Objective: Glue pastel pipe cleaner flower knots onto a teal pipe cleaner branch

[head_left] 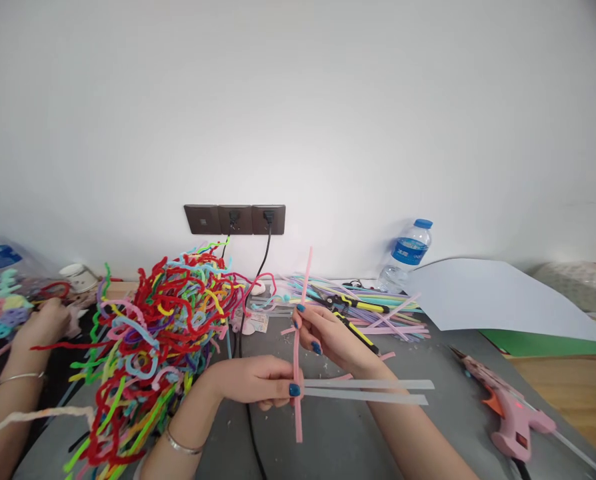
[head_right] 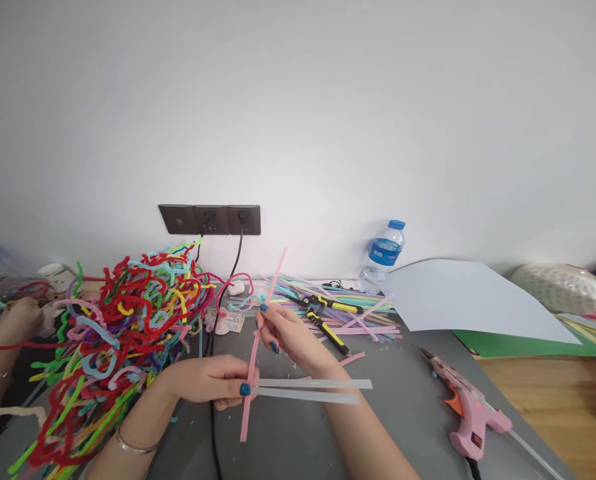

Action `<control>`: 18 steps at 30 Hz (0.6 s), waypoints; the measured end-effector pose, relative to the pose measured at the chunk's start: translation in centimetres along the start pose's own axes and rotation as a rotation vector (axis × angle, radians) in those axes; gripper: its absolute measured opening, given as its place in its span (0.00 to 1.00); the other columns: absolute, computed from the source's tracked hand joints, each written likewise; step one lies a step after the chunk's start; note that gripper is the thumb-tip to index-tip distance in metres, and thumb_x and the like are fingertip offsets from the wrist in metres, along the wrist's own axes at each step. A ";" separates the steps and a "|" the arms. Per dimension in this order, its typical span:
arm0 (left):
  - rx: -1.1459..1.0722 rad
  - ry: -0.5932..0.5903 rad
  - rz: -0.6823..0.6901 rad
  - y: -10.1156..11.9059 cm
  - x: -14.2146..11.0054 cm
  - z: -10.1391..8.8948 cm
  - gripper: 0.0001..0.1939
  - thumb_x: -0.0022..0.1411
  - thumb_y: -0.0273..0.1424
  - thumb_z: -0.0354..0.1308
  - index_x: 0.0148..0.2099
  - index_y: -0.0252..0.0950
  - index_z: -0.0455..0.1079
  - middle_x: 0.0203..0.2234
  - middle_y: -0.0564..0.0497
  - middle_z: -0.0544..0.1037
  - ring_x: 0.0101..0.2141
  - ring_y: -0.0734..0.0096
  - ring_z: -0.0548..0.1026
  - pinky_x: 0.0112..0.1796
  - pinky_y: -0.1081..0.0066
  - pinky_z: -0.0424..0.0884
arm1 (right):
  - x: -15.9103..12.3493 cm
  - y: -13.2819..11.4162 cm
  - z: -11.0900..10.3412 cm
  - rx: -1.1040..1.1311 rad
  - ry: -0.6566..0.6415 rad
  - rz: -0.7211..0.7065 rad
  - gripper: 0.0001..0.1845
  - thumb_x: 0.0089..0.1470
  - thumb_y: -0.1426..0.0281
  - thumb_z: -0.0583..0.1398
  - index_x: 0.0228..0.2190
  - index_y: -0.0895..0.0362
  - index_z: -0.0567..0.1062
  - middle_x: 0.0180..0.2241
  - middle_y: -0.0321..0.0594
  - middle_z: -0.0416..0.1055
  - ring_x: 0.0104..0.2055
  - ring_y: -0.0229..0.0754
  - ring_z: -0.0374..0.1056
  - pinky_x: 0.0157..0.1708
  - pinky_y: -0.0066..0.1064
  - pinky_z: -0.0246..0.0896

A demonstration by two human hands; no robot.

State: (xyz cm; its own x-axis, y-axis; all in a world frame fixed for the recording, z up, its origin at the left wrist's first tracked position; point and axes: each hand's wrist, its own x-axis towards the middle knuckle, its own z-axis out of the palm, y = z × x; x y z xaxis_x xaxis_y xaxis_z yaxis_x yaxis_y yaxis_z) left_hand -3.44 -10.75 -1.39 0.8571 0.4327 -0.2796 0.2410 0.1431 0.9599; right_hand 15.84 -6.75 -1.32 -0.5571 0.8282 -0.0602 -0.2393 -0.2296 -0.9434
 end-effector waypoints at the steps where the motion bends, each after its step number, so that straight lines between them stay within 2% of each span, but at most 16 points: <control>1: 0.001 0.017 0.027 0.1 -0.1 0.0 0.29 0.61 0.61 0.54 0.34 0.37 0.63 0.21 0.59 0.59 0.21 0.79 0.56 0.24 0.74 0.56 | 0.1 0.3 0.0 0.021 0.021 -0.002 0.25 0.53 0.47 0.64 0.25 0.57 0.72 0.11 0.27 0.59 0.16 0.31 0.50 0.18 0.23 0.45; 4: 0.020 0.145 0.081 0.2 -0.5 0.2 0.27 0.64 0.58 0.54 0.33 0.37 0.62 0.22 0.59 0.60 0.21 0.79 0.57 0.24 0.74 0.55 | 0.3 1.5 -0.3 0.090 0.111 -0.017 0.26 0.46 0.45 0.67 0.26 0.56 0.72 0.14 0.29 0.62 0.15 0.32 0.53 0.16 0.24 0.47; 8: -0.005 0.427 0.170 -0.7 -0.9 0.0 0.25 0.66 0.55 0.53 0.36 0.37 0.63 0.22 0.60 0.57 0.21 0.78 0.54 0.24 0.73 0.54 | -1.1 3.8 -0.6 0.155 0.307 -0.094 0.27 0.41 0.47 0.71 0.26 0.55 0.71 0.20 0.32 0.68 0.17 0.32 0.59 0.19 0.25 0.56; 10: -0.045 0.557 0.213 -1.6 -0.7 -0.3 0.23 0.68 0.54 0.51 0.36 0.37 0.61 0.22 0.61 0.54 0.21 0.78 0.51 0.24 0.73 0.52 | -2.5 5.2 -0.4 0.145 0.388 -0.124 0.27 0.43 0.46 0.70 0.27 0.56 0.73 0.22 0.35 0.72 0.20 0.35 0.64 0.21 0.26 0.61; 12: 0.005 0.704 0.212 -2.5 -0.4 -0.4 0.22 0.70 0.52 0.48 0.36 0.38 0.59 0.23 0.60 0.53 0.22 0.76 0.51 0.24 0.73 0.50 | -4.2 6.4 0.0 0.025 0.454 -0.183 0.26 0.48 0.45 0.67 0.30 0.56 0.77 0.25 0.40 0.75 0.22 0.39 0.69 0.24 0.30 0.66; 14: 0.183 0.842 0.159 -2.9 -0.1 -0.2 0.19 0.72 0.47 0.46 0.35 0.38 0.60 0.24 0.59 0.56 0.23 0.74 0.54 0.26 0.72 0.52 | -5.9 6.8 0.6 -0.233 0.441 -0.272 0.22 0.56 0.48 0.63 0.29 0.56 0.80 0.28 0.45 0.79 0.26 0.44 0.74 0.29 0.34 0.70; 15: 0.299 0.882 0.112 -2.9 -0.1 0.1 0.17 0.73 0.44 0.46 0.35 0.38 0.61 0.24 0.57 0.58 0.24 0.73 0.57 0.27 0.72 0.52 | -6.7 6.5 0.9 -0.374 0.396 -0.316 0.20 0.59 0.52 0.62 0.30 0.55 0.81 0.29 0.46 0.79 0.28 0.46 0.75 0.31 0.35 0.70; 17: 0.511 0.896 -0.021 -2.7 -0.2 1.0 0.15 0.73 0.39 0.45 0.36 0.38 0.64 0.24 0.55 0.64 0.26 0.70 0.62 0.29 0.71 0.52 | -7.9 5.0 1.3 -0.608 0.228 -0.349 0.13 0.62 0.59 0.61 0.34 0.53 0.83 0.30 0.45 0.81 0.31 0.47 0.76 0.33 0.33 0.69; 18: 0.589 0.865 -0.085 -2.4 -0.4 1.5 0.14 0.73 0.37 0.45 0.36 0.38 0.66 0.24 0.54 0.67 0.26 0.69 0.64 0.29 0.70 0.52 | -8.3 3.8 1.5 -0.683 0.134 -0.343 0.12 0.63 0.61 0.60 0.35 0.52 0.83 0.29 0.44 0.80 0.30 0.46 0.76 0.31 0.32 0.68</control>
State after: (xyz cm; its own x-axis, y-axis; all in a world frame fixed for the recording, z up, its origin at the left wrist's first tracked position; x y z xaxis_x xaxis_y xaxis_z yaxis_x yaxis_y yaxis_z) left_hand -3.63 -12.59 -3.53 0.2651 0.9634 -0.0408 0.6675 -0.1528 0.7288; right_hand 18.37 -15.27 -3.93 -0.4292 0.8607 0.2738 0.1864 0.3810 -0.9056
